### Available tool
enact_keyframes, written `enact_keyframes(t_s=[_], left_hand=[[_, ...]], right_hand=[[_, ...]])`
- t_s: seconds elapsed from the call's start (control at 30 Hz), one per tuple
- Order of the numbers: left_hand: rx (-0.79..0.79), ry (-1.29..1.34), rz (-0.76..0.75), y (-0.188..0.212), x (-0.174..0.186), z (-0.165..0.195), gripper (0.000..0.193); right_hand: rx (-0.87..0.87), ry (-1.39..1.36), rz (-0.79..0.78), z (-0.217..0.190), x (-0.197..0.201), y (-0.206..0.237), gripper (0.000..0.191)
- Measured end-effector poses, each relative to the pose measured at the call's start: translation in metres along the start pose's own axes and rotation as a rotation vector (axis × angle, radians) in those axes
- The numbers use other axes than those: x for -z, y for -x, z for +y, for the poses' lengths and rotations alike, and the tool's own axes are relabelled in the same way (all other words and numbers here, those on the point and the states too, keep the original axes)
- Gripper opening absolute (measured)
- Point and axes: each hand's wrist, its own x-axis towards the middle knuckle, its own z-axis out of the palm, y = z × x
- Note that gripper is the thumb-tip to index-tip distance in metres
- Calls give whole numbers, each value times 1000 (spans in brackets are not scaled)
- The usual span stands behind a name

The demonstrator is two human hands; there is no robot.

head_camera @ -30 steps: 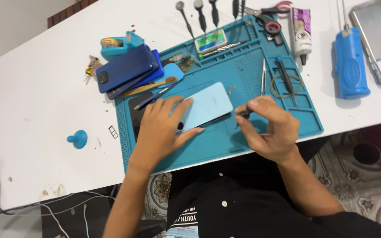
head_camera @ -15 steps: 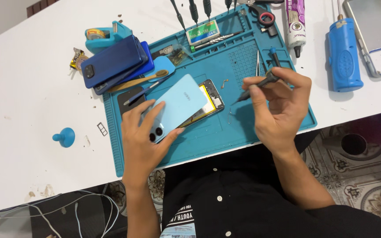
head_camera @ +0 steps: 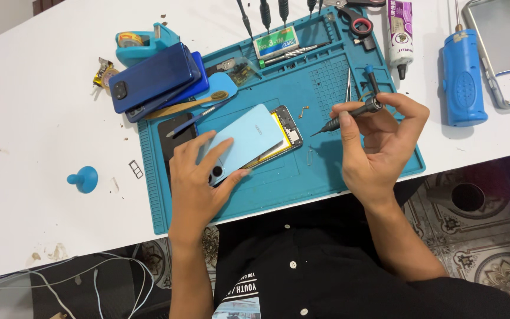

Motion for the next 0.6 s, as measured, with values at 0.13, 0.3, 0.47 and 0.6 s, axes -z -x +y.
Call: enact_keyframes(t_s=[0.13, 0.3, 0.47, 0.6], left_hand=[[-13, 40, -37, -4, 2, 0, 55], [-36, 23, -83, -10, -2, 3, 50], [-81, 42, -93, -11, -4, 4, 46], [-76, 40, -89, -8, -5, 5, 45]], right_hand=[[5, 23, -20, 2, 0, -2, 38], [14, 16, -34, 3, -2, -4, 38], [4, -8, -30, 4, -2, -3, 37], [2, -22, -48, 5, -2, -2, 37]])
